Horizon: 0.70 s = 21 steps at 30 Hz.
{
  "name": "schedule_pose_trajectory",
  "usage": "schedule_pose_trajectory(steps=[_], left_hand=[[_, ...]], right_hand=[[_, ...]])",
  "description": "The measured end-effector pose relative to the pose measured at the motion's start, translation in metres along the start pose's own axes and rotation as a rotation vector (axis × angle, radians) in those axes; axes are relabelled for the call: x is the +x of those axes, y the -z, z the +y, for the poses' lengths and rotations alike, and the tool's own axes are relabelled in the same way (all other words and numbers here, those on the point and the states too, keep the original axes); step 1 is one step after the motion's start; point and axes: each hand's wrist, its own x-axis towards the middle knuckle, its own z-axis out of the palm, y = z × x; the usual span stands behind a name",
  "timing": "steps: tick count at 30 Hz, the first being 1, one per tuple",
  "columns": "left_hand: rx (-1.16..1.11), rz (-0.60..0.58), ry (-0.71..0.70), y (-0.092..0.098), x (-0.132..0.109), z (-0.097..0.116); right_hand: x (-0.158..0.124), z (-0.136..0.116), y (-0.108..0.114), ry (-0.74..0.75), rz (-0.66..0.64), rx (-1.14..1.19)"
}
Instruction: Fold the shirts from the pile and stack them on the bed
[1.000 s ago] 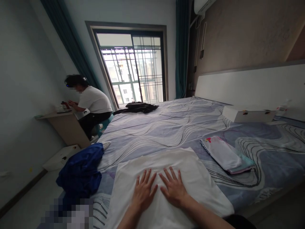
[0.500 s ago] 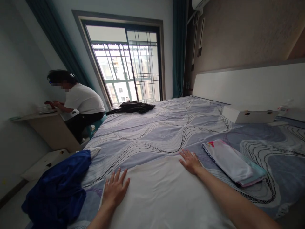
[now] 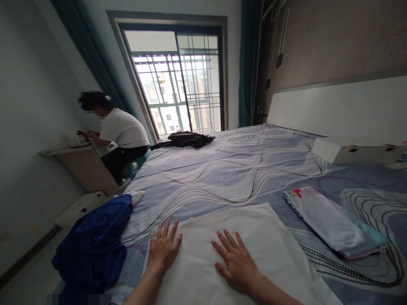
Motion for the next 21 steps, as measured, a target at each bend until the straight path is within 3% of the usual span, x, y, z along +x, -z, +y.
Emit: schedule_pose_trajectory(steps=[2, 8, 11, 13, 15, 18, 21], left_hand=[[0.003, -0.014, 0.002, 0.002, 0.0, 0.001], [0.0, -0.016, 0.005, 0.003, -0.001, 0.003], [0.026, -0.01, 0.048, 0.006, -0.006, 0.008], [0.045, -0.013, 0.09, 0.007, -0.011, 0.013], [0.059, -0.019, 0.123, 0.007, -0.016, 0.019], [0.078, -0.017, 0.17, 0.003, -0.026, 0.027], [0.099, 0.008, 0.211, 0.001, -0.037, 0.035]], right_hand=[[-0.014, 0.02, 0.006, -0.086, 0.007, -0.039], [-0.051, 0.121, 0.035, -0.453, 0.13, -0.29], [-0.059, 0.139, 0.046, -0.634, 0.162, -0.339], [-0.058, 0.126, 0.057, -0.757, 0.195, -0.287], [-0.059, 0.096, 0.076, -0.749, 0.279, -0.129], [-0.086, 0.035, 0.112, -0.437, 0.442, 0.328], [-0.147, -0.013, 0.141, -0.124, 0.582, 0.688]])
